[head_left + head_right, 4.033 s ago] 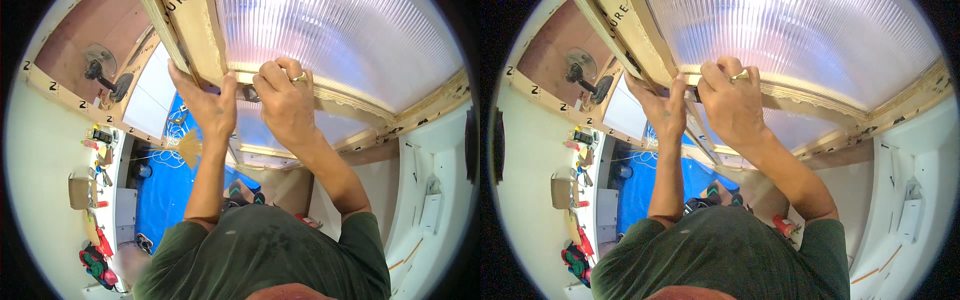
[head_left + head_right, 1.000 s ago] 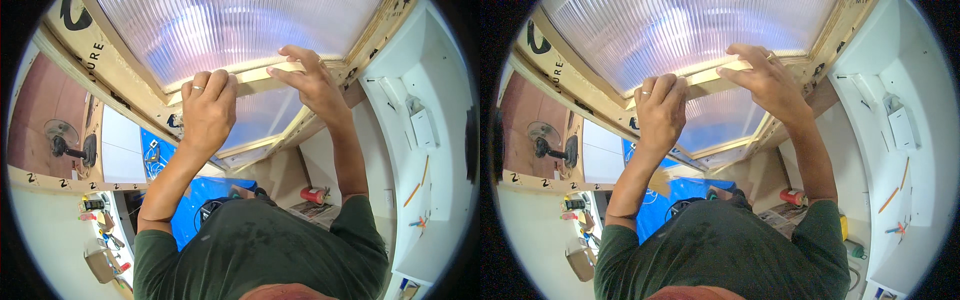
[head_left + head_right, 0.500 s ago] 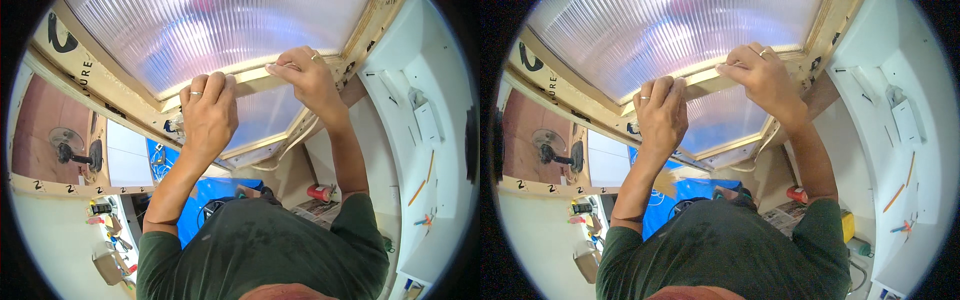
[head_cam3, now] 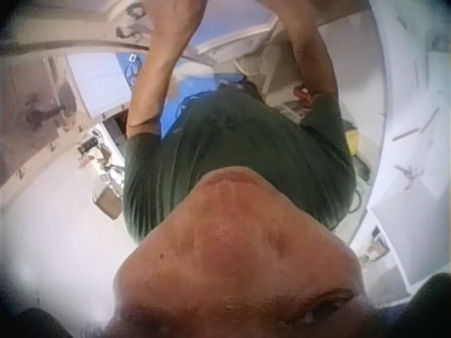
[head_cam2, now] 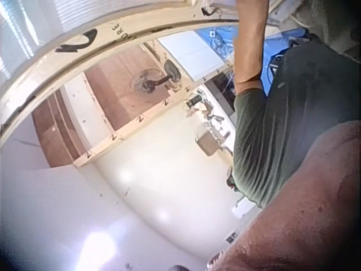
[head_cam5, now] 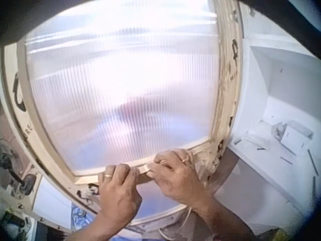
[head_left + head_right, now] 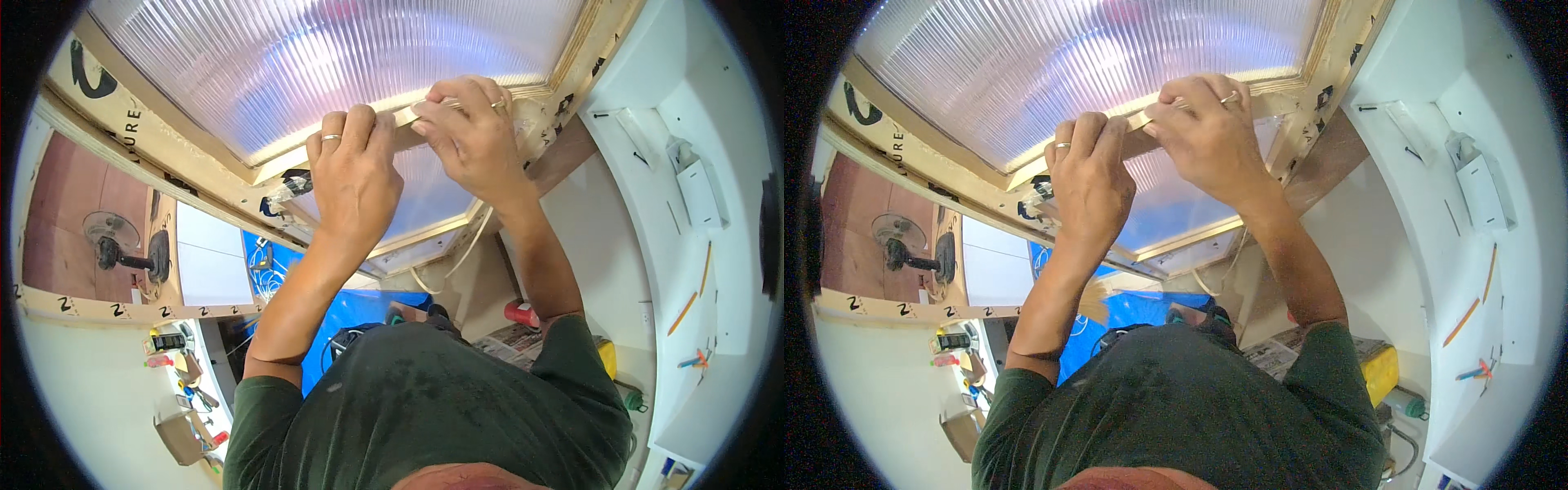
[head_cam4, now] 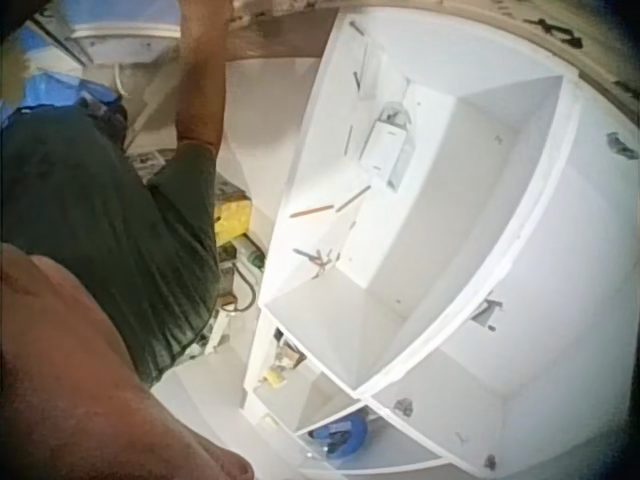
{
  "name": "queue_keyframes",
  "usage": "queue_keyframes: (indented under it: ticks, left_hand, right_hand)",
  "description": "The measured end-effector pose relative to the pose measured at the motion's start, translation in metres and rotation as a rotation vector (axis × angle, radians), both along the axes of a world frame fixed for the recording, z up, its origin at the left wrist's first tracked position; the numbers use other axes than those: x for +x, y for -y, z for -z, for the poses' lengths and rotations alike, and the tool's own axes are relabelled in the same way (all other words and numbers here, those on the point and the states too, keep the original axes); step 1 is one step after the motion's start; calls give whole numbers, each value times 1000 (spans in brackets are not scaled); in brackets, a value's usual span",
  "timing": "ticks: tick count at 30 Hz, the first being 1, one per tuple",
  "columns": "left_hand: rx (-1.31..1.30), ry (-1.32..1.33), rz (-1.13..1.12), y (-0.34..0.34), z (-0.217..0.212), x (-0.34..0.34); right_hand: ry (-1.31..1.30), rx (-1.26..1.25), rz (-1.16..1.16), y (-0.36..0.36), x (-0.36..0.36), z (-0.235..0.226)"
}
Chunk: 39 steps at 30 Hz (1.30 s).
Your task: The person applies a strip of adhesive edging tape along the wooden frame of a corrugated plastic panel, smoothing it down by hand and pressing it against the edge.
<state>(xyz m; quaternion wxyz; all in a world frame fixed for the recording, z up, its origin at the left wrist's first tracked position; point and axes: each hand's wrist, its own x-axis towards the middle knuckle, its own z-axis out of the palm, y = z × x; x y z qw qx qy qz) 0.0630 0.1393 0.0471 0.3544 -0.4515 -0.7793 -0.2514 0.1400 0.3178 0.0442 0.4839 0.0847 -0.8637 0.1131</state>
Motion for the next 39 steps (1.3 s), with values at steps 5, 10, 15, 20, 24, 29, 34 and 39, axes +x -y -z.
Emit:
queue_keyframes:
  ticks: [5,10,15,20,24,29,34,39]
  left_hand:
    - [-69,44,-8,9,-4,4]
    - [81,-20,80,37,14,10]
    - [269,14,-71,80,72,4]
    - [443,-39,-135,46,88,-5]
    - [454,-120,-182,18,92,0]
    - [486,-217,-115,23,98,-13]
    - [447,-130,-29,37,89,-4]
    - [729,9,-199,15,91,11]
  right_hand:
    - [-36,99,48,11,-12,7]
    - [4,141,108,11,-8,4]
    - [-12,155,71,12,-11,1]
    - [8,121,41,10,-14,1]
    - [-8,101,36,9,-15,0]
    - [-25,107,34,14,-15,-1]
    - [-33,101,48,12,-16,1]
    - [-44,104,42,12,-16,1]
